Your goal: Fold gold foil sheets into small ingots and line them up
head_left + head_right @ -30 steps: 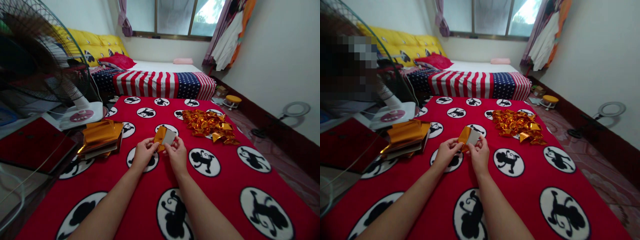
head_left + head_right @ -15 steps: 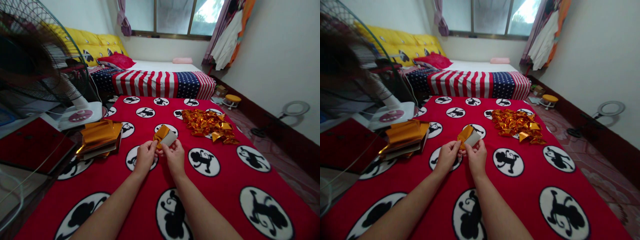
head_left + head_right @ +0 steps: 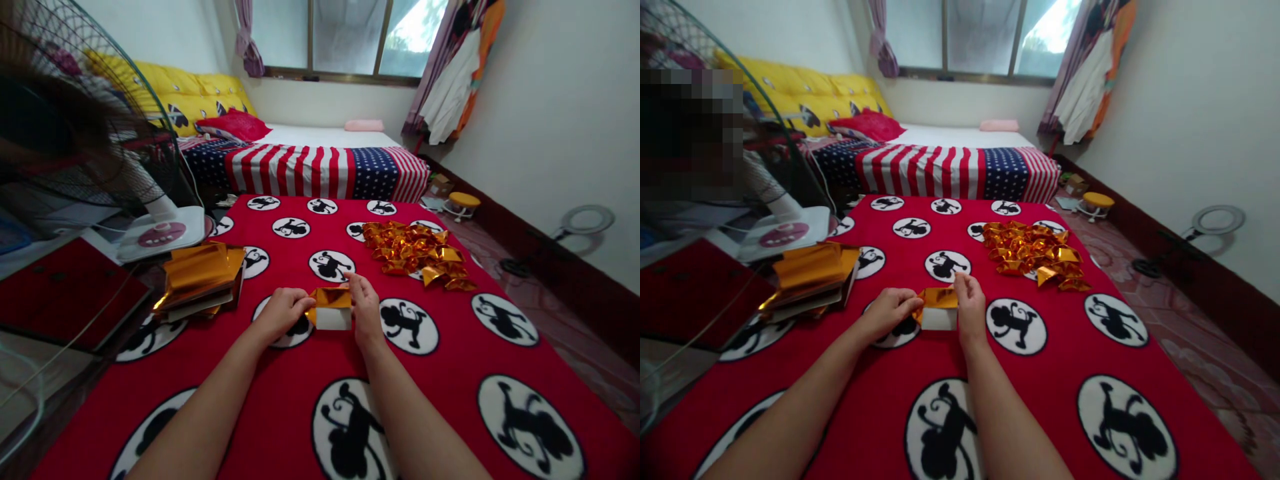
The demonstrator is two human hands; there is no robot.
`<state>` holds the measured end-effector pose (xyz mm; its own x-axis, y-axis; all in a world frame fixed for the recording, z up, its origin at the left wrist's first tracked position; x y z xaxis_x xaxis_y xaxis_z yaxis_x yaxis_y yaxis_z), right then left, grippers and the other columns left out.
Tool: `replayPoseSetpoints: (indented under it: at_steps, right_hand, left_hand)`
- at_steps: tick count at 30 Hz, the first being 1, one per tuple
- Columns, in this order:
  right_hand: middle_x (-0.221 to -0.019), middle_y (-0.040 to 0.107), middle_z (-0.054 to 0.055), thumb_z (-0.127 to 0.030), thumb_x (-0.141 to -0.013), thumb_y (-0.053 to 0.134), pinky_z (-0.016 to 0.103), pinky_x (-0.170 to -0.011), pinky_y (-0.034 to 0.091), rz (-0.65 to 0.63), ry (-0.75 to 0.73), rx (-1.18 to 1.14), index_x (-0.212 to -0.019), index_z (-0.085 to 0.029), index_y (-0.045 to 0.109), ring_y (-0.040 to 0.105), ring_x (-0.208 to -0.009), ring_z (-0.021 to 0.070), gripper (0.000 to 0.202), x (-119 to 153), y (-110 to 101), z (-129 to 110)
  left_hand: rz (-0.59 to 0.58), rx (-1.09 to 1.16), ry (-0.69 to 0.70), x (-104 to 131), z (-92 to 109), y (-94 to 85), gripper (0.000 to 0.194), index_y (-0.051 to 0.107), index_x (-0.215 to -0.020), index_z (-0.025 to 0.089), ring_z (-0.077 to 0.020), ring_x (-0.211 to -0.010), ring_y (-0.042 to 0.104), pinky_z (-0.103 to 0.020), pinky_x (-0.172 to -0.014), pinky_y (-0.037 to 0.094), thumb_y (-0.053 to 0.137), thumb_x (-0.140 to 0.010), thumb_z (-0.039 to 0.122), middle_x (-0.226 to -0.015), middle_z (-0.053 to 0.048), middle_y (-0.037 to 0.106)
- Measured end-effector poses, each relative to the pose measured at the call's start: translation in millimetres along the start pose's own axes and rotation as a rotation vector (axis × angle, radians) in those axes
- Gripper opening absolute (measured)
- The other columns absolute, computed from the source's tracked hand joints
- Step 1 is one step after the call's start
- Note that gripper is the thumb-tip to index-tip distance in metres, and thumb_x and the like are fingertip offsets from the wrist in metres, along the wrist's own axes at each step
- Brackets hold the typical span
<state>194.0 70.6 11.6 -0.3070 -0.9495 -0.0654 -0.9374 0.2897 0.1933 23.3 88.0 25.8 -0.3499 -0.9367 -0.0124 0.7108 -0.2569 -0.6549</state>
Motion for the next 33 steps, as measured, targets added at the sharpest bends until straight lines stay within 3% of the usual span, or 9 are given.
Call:
replayPoseSetpoints:
  at_steps: [3,5,11,21,28,33]
  right_hand:
    - [-0.071,0.068,0.001,-0.045,-0.066,0.078,0.024,-0.058,0.047,-0.135,0.093,0.015,-0.086,-0.016,0.068,0.061,-0.063,0.0151,0.036,-0.7,8.4,6.2]
    - [-0.066,0.067,0.001,-0.037,-0.062,0.081,0.024,-0.057,0.046,-0.213,0.141,0.040,-0.076,-0.015,0.069,0.060,-0.059,0.0138,0.029,1.8,14.2,9.2]
    - [-0.063,0.067,0.001,-0.031,-0.064,0.077,0.023,-0.053,0.046,-0.377,0.195,0.130,-0.073,-0.015,0.067,0.059,-0.054,0.0128,0.021,7.5,26.6,19.7]
    - [-0.065,0.064,-0.002,-0.020,-0.068,0.071,0.020,-0.051,0.038,-0.508,0.048,0.610,-0.078,-0.017,0.068,0.054,-0.057,0.0107,0.012,10.0,31.4,17.1]
    - [-0.071,0.062,-0.002,-0.013,-0.067,0.071,0.021,-0.056,0.034,-0.557,-0.125,0.886,-0.071,-0.020,0.067,0.052,-0.063,0.0105,0.009,17.3,37.8,-2.2]
    - [-0.076,0.062,-0.002,-0.014,-0.070,0.068,0.021,-0.057,0.032,-0.571,-0.174,0.978,-0.073,-0.022,0.068,0.053,-0.067,0.0107,0.008,23.7,39.6,-6.2]
  left_hand:
    - [-0.150,-0.029,0.012,3.3,-0.9,5.5,0.033,0.061,-0.060,0.016,-0.0117,-0.055,0.046,-0.023,-0.051,0.027,0.052,-0.082,0.039,-0.056,0.001,0.056]
    - [-0.190,-0.012,-0.009,4.5,-7.0,5.4,0.032,0.064,-0.063,0.015,-0.0117,-0.055,0.047,-0.023,-0.051,0.027,0.053,-0.081,0.039,-0.058,0.000,0.058]
    - [0.029,-0.104,-0.127,1.6,-31.7,-21.7,0.039,0.065,-0.060,0.016,-0.0116,-0.053,0.046,-0.024,-0.050,0.026,0.065,-0.072,0.053,-0.054,0.001,0.056]
    - [0.176,-0.479,-0.107,6.2,-22.5,-32.1,0.037,0.067,-0.069,0.022,-0.0168,-0.065,0.057,-0.027,-0.055,0.022,0.065,-0.074,0.059,-0.068,-0.001,0.067]
    - [0.255,-0.406,0.029,12.4,-13.7,-27.5,0.029,0.056,-0.073,0.020,-0.0133,-0.064,0.053,-0.025,-0.056,0.027,0.070,-0.076,0.046,-0.072,0.003,0.060]
    - [0.215,-0.374,0.186,14.0,0.4,-13.1,0.017,0.051,-0.076,0.019,-0.0149,-0.072,0.052,-0.026,-0.065,0.036,0.064,-0.084,0.027,-0.078,0.000,0.056]
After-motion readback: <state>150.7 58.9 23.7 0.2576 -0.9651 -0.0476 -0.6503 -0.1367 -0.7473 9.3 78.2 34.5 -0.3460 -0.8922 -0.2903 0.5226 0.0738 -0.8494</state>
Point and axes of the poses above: each hand's wrist, its own x-axis away from the middle knuckle, its own y-axis out of the palm, z = x × y, the point moved 9 cm from there along -x, towards the middle knuckle
